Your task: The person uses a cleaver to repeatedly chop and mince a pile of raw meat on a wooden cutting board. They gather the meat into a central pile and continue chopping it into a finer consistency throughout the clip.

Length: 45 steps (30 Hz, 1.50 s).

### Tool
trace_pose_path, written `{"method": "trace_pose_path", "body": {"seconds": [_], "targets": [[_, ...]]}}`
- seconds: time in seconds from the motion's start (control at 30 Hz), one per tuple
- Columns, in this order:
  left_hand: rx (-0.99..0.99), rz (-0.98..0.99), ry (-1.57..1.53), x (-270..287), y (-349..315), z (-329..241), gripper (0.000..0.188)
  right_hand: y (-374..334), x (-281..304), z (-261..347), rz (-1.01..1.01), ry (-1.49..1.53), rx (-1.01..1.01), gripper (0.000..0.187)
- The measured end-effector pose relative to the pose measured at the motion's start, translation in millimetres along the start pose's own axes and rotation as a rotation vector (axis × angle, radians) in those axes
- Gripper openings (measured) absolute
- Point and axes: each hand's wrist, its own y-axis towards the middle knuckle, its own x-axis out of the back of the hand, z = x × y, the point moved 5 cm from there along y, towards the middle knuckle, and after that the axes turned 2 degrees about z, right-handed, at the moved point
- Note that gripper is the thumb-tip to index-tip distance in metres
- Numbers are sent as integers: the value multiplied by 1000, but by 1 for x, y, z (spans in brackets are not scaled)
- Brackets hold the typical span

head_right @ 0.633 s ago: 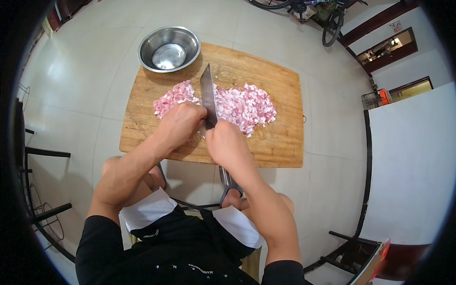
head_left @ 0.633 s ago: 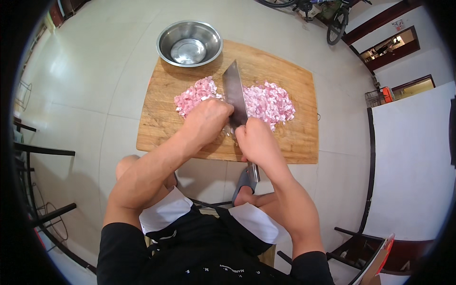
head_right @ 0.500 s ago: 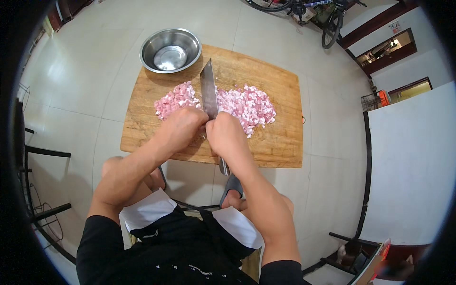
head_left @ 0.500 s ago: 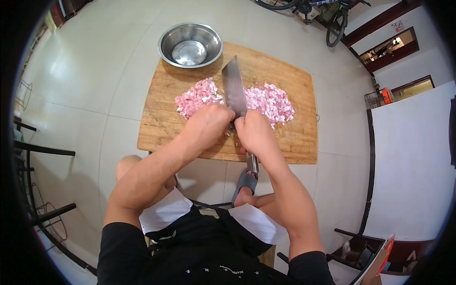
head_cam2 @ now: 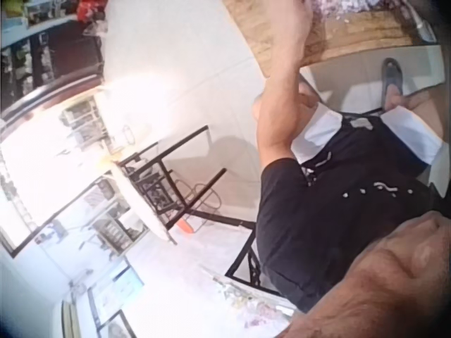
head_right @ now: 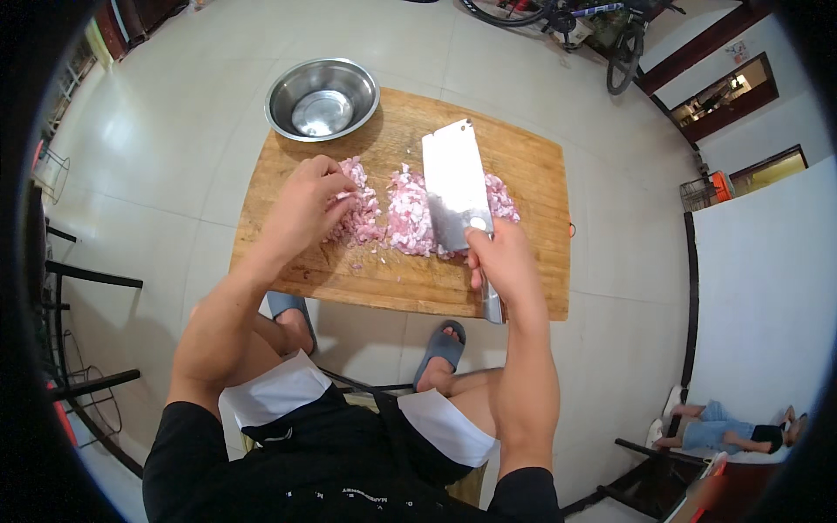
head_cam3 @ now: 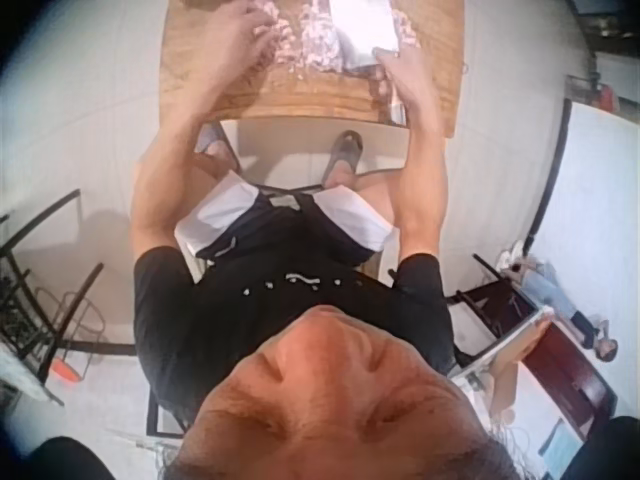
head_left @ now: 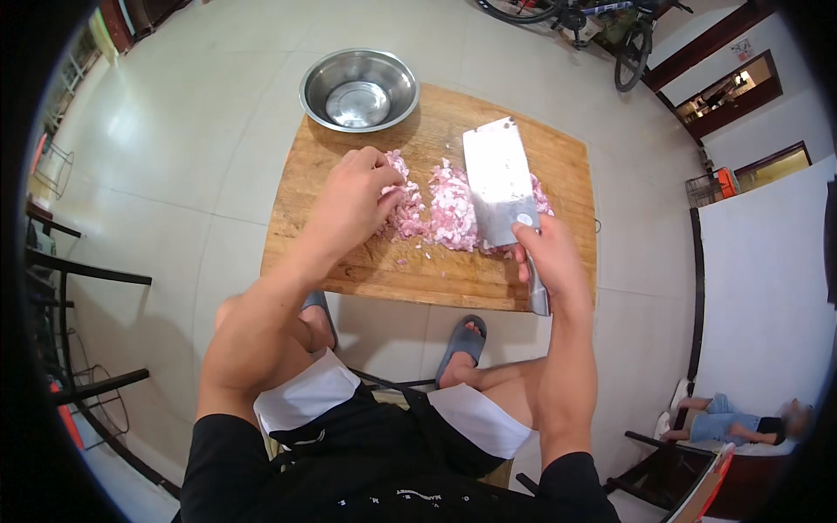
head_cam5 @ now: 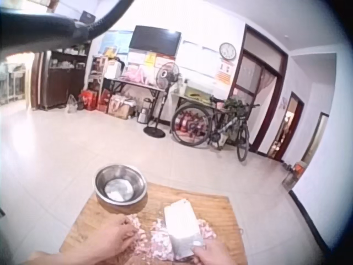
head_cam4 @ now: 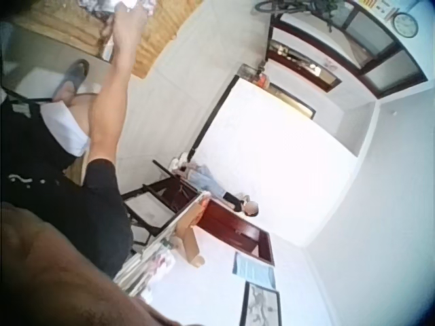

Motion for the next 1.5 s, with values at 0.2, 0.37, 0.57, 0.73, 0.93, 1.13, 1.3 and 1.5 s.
{"method": "trace_pose_path", "body": {"seconds": [0.2, 0.37, 0.57, 0.73, 0.93, 1.13, 1.3, 1.5], "targets": [[227, 10, -132, 13, 9, 18, 17, -35, -5, 9, 12, 71, 89, 15], [290, -15, -93, 19, 12, 27, 22, -45, -27, 6, 109, 131, 73, 16], [399, -67, -90, 46, 16, 48, 27, -53, -69, 3, 267, 94, 38, 20], [464, -81, -123, 55, 18, 53, 29, -46, -117, -4, 428, 91, 5, 25], [467, -127, -167, 58, 18, 51, 31, -33, -156, 8, 439, -11, 34, 27], [386, -194, -181, 53, 17, 47, 29, -15, -149, -4, 293, -62, 92, 30], [444, -51, -155, 40, 17, 33, 26, -10, -130, -10, 246, -138, 48, 27], [484, 5, -139, 31, 20, 31, 26, 3, -91, -13, 73, -173, 42, 30]]}}
